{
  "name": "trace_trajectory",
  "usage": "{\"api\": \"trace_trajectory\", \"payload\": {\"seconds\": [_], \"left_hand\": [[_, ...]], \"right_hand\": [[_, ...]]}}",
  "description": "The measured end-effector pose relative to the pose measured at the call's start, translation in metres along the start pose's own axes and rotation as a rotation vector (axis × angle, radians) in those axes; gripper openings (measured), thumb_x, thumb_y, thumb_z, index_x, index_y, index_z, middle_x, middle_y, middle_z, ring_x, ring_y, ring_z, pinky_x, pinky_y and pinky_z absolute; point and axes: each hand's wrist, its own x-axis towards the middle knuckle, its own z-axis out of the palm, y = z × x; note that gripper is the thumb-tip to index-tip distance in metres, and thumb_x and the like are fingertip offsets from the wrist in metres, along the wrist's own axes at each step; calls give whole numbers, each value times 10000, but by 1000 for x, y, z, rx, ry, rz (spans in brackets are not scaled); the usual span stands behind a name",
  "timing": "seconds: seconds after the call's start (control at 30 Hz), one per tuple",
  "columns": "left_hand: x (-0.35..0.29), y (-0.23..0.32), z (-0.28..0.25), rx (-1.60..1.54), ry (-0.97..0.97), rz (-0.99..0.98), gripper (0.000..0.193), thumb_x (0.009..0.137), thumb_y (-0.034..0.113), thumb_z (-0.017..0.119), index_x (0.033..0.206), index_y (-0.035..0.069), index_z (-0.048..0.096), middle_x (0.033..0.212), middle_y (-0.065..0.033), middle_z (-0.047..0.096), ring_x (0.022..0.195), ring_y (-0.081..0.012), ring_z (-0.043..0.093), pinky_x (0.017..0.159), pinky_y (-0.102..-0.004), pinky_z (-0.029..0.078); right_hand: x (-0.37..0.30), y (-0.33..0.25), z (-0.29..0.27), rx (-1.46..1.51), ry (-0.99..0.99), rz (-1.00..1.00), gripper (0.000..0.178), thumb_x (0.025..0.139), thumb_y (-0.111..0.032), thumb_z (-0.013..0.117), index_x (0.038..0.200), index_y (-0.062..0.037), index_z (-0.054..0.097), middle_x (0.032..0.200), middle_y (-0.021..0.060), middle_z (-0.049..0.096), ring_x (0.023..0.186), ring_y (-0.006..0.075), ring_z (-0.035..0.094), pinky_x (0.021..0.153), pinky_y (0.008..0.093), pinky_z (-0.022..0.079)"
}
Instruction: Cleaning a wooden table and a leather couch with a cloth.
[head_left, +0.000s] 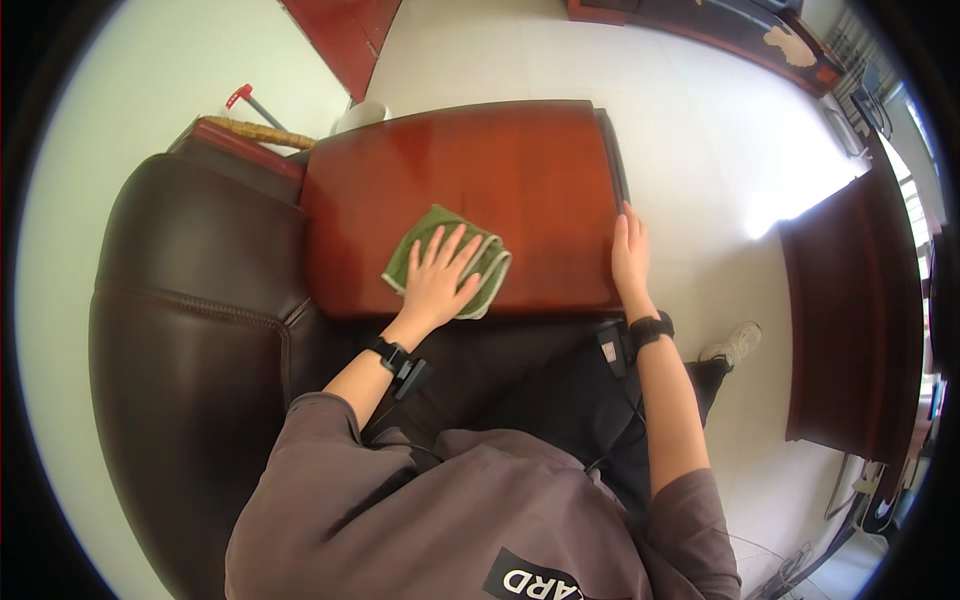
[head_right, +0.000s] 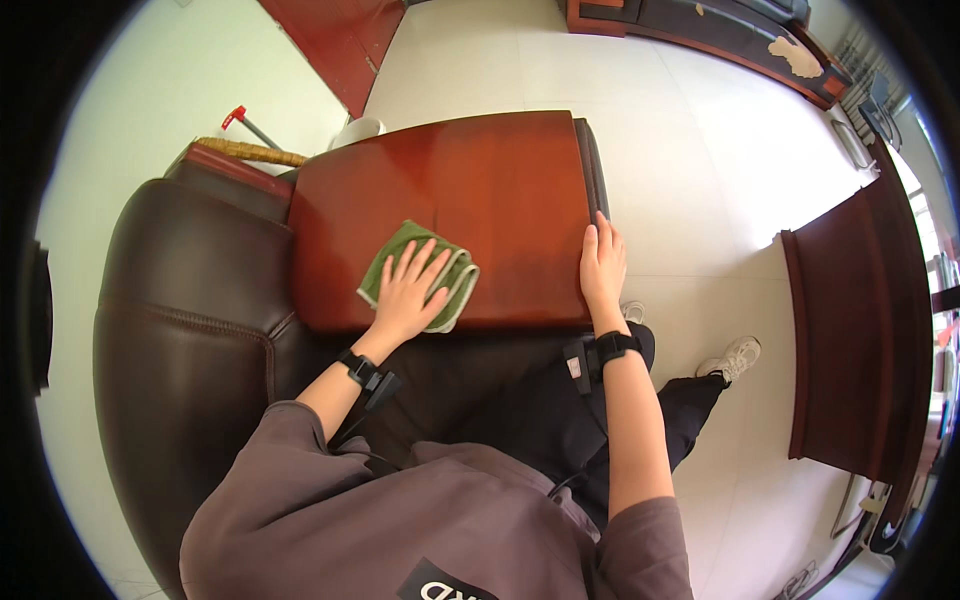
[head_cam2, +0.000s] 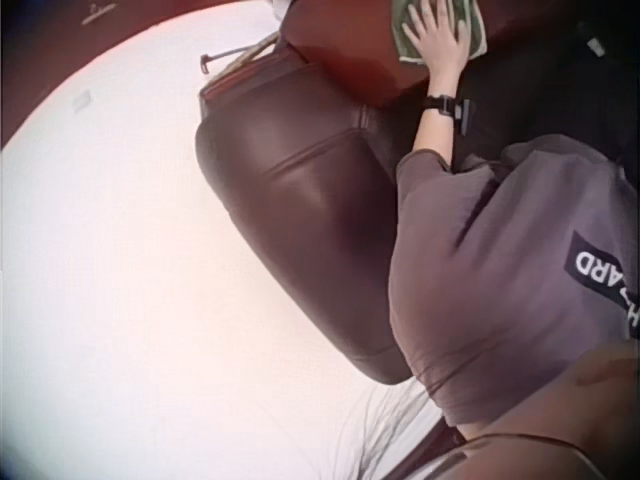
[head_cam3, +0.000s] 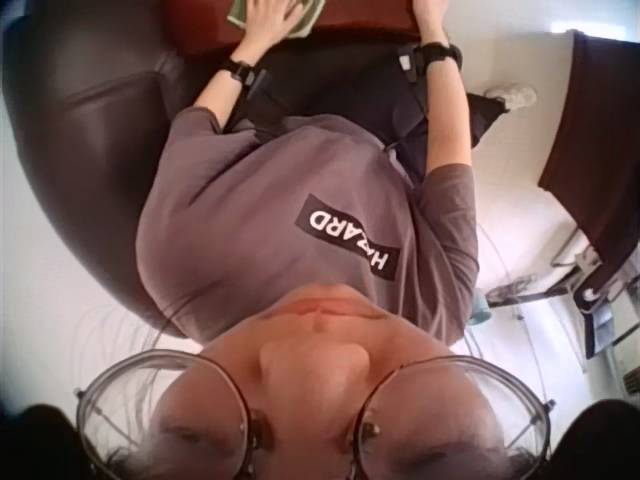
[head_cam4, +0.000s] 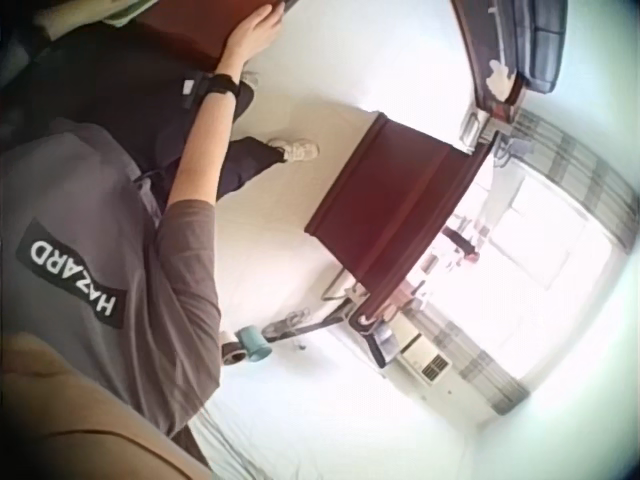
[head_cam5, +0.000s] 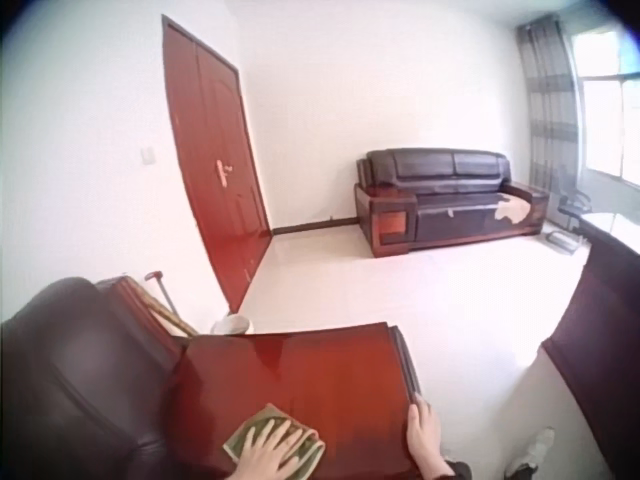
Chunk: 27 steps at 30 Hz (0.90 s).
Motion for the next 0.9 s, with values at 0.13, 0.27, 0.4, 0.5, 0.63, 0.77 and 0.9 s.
{"api": "trace_trajectory", "payload": {"seconds": [0.13, 0.27, 0.4, 0.5, 0.63, 0.77, 0.9], "left_hand": [[-61, -28, -4, 60, 52, -167, 525, 862, 369, 452, 1351, 193, 379, 1427, -84, 299, 1313, -317, 251, 1050, -527, 150], [-94, -53, 5, 135, 132, -396, 497, 904, 366, 406, 1368, 197, 347, 1438, -105, 268, 1323, -327, 228, 1053, -525, 152], [-126, -78, 43, 75, 290, -708, 602, 932, 400, 356, 1427, 130, 147, 1454, -254, 49, 1334, -403, 131, 1054, -539, 146], [-117, -80, 73, -77, 451, -1246, 770, 909, 450, 389, 1422, 71, -43, 1444, -284, 19, 1325, -422, 136, 1061, -507, 167], [-77, -46, 38, -992, 687, -1415, 939, 878, 456, 453, 1360, 15, -221, 1450, -262, 38, 1333, -341, 179, 1081, -381, 206], [-60, -49, 32, -1267, 891, -1495, 1081, 816, 545, 520, 1342, 7, -255, 1466, -179, 112, 1316, -257, 261, 1069, -342, 250], [-62, -82, 39, -1441, 968, -1695, 657, 805, 583, 531, 1251, 117, 409, 1191, -39, 530, 1053, -232, 537, 846, -447, 462]], "right_hand": [[-5, -6, 2, -4, -19, 16, 458, 946, -379, 322, 1280, -93, 448, 1300, 162, 433, 1210, 325, 381, 1005, 414, 302], [-5, -2, 1, -7, -12, -23, 457, 947, -378, 315, 1283, -100, 450, 1303, 162, 438, 1210, 328, 387, 1009, 410, 302], [-6, 1, 7, -8, 1, -30, 456, 947, -383, 313, 1282, -109, 455, 1296, 169, 447, 1193, 333, 412, 993, 411, 326], [-6, 0, 14, -14, 8, -48, 456, 947, -387, 315, 1279, -110, 461, 1291, 174, 450, 1185, 335, 424, 983, 414, 339], [-5, 2, 9, -14, 21, -61, 452, 947, -384, 322, 1272, -107, 470, 1281, 178, 458, 1179, 338, 431, 983, 414, 339], [-5, 5, 8, 30, 29, -48, 446, 948, -375, 327, 1264, -98, 477, 1281, 181, 456, 1182, 341, 425, 991, 419, 328], [-7, -2, 14, 56, 16, -33, 450, 947, -383, 325, 1271, -105, 469, 1288, 182, 446, 1197, 339, 408, 995, 427, 316]]}}
